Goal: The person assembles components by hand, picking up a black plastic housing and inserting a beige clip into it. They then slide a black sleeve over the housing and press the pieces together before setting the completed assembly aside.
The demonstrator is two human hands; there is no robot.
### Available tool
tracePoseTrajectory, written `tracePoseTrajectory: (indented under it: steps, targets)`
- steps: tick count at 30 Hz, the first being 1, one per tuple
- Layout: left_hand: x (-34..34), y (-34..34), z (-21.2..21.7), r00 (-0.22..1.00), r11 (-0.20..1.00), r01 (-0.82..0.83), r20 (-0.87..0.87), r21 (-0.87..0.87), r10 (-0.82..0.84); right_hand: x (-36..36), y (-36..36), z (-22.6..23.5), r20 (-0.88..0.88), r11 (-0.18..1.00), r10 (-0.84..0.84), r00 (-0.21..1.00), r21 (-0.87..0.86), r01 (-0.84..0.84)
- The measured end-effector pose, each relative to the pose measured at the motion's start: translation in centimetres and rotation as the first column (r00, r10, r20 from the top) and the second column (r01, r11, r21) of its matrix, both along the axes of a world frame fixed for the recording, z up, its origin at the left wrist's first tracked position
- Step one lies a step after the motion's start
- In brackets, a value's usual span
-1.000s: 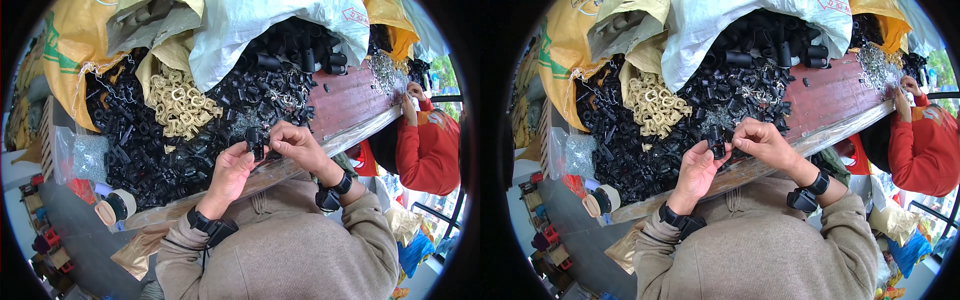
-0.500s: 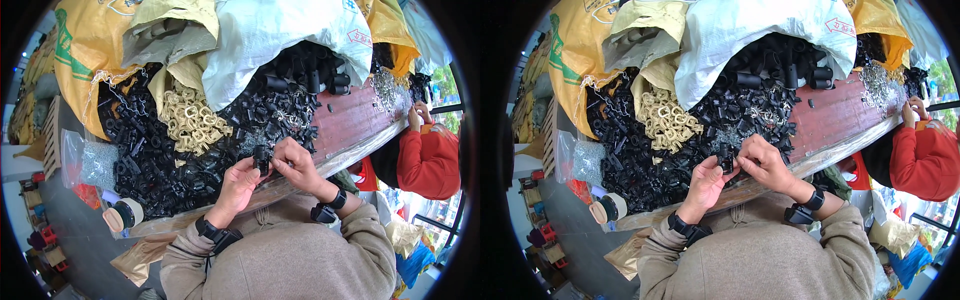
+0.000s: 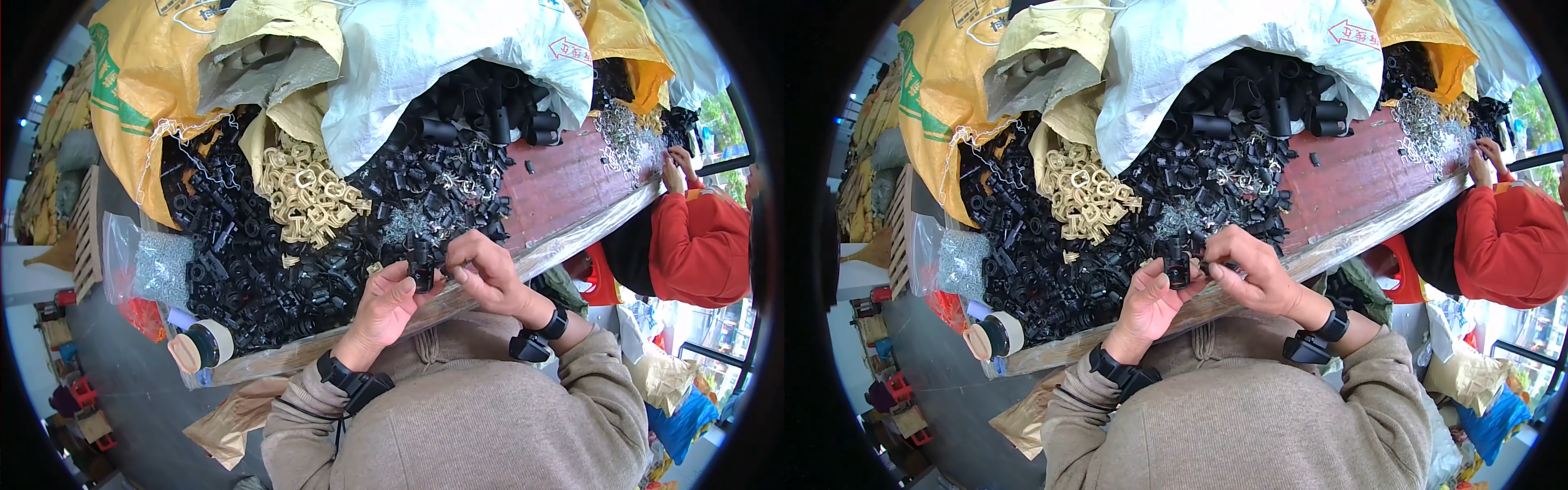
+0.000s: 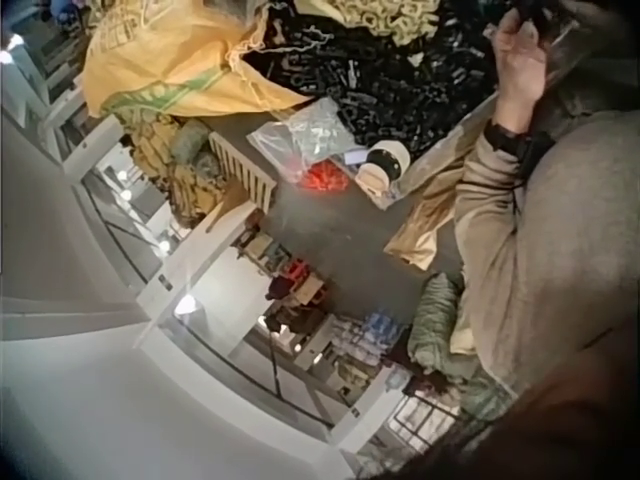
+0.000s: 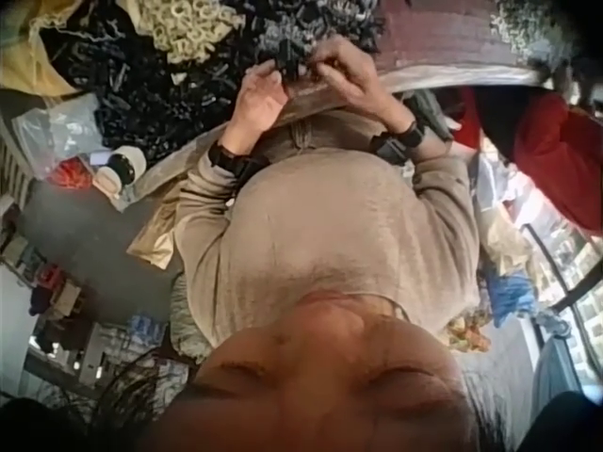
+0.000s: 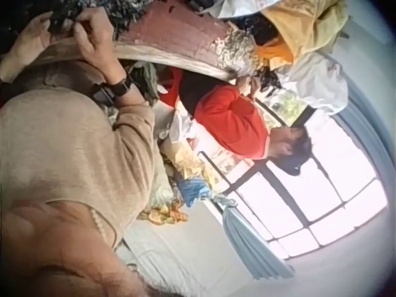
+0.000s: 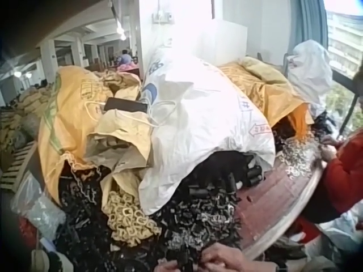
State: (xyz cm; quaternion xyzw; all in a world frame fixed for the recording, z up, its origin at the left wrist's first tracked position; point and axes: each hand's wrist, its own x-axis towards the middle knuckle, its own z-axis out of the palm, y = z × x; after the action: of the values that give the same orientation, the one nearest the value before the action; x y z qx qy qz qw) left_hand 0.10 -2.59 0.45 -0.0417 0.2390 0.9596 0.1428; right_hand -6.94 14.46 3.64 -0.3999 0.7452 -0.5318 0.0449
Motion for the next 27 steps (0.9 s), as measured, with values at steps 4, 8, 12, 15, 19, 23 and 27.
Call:
tracePoseTrajectory:
  steps: [4,8,12,15,19,23,27]
  targets:
    - [0.0,-0.2,-0.3,0.997,0.998,0.059,0.039,0.036,-0.06,0.1,0.1,-0.7,0.305,1.0,-0.012,0.952,-0.009,0.015]
    - [-0.2,-0.5,-0.9,0.994,0.993,0.049,0.089,0.106,-0.059,0.0,-0.3,-1.2,0.434,1.0,0.001,0.901,0.002,-0.002]
    - [-0.4,-0.8,-0.6,0.982,0.995,0.074,0.17,0.071,-0.085,-0.2,-0.4,-1.7,0.624,0.999,0.003,0.782,-0.043,0.03]
    - [-0.3,-0.6,-0.4,0.98,0.996,0.077,0.179,0.04,-0.083,-0.3,-0.4,-1.7,0.612,0.994,0.011,0.791,-0.091,0.057]
    - [0.2,-0.3,-0.2,0.975,0.997,0.078,0.207,-0.005,-0.075,0.2,-0.6,-1.0,0.628,0.985,0.055,0.777,-0.159,0.059]
    - [0.8,0.0,-0.4,0.971,0.995,0.095,0.224,-0.038,-0.084,0.8,-0.2,-1.0,0.471,0.992,-0.01,0.882,-0.109,0.069]
    - [0.8,0.1,-0.3,0.966,0.991,0.121,0.236,-0.062,-0.103,1.0,-0.1,-0.2,0.18,0.998,-0.056,0.982,0.022,0.053]
